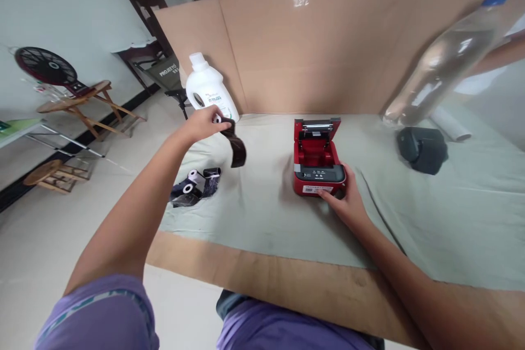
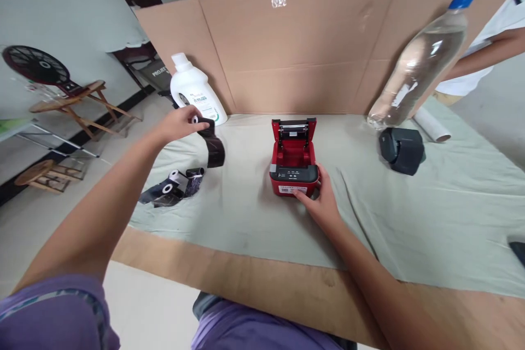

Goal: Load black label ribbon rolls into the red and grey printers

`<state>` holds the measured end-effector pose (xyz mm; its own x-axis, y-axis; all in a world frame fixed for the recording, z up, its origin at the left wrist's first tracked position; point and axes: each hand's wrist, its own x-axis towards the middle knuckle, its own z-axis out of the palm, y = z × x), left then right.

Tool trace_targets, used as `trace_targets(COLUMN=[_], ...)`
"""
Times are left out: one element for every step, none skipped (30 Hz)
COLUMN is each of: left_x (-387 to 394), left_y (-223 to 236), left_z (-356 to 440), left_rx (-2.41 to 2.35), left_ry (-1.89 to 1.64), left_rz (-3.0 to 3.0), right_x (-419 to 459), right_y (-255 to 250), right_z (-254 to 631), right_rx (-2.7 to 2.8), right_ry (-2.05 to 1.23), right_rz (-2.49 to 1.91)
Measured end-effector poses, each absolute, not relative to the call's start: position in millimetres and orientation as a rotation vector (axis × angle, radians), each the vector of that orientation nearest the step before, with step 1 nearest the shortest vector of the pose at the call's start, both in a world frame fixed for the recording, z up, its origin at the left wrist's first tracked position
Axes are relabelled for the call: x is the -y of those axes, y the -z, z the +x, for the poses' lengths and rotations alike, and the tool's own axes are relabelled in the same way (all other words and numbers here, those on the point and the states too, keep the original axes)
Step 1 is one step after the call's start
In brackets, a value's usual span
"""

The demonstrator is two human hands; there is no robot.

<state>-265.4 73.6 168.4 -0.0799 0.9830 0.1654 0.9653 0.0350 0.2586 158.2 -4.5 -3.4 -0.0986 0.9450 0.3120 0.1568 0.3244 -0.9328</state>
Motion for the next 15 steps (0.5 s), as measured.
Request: trace_targets(left_x=[-80, -85, -90, -93, -94, -95, -94, -93, -90, -87, -82, -76, -69, -62, -54], left_y=[-161, -154, -146, -139, -132, -126, -120, -115, -112, -109, -106, -104, -102, -100, -97], left_z=[-288, -309, -327, -342, -355, -365, -374, -382, -388, -394, -399, -404, -409, -413, -416], left_rx=[-2.321, -2.378, -2.395, -2.398, -2.389, -2.380, -2.374, -2.369, -2.365, -2.361, -2.351, -2.339, -2.326, -2.315, -2.310], left_ry=[-0.396, -0.314, -0.235, -0.179, -0.139, -0.116, -0.106, -0.098, -0.092, -0.088, -0.083, -0.077, -0.066, -0.062, -0.065], left_rz=[2.031, 1.989, 1.968, 1.950, 1.943, 1.937, 1.931, 1.928, 1.924, 1.919, 1.916, 1.910, 1.902, 1.892, 1.878], right_x=[4, 4, 3, 3, 2, 2, 2, 1, 1, 1, 1, 1, 1, 0, 0], right_y=[4, 5, 6, 7, 7, 8, 8, 7, 7, 7, 7, 7, 7, 7, 7], right_z=[158, 158, 158, 159, 159, 159, 159, 159, 159, 159, 159, 159, 159, 159, 160], right_rx=[1.530, 1.535, 1.538, 1.540, 1.540, 1.539, 1.541, 1.545, 1.549, 1.554, 1.560, 1.567, 1.575, 1.583, 1.593], right_ry=[-0.909, -0.891, -0.876, -0.865, -0.860, -0.859, -0.863, -0.868, -0.869, -0.865, -0.859, -0.851, -0.839, -0.823, -0.806], right_rz=[-1.059, -1.071, -1.083, -1.094, -1.104, -1.109, -1.110, -1.109, -1.105, -1.101, -1.099, -1.100, -1.103, -1.109, -1.117])
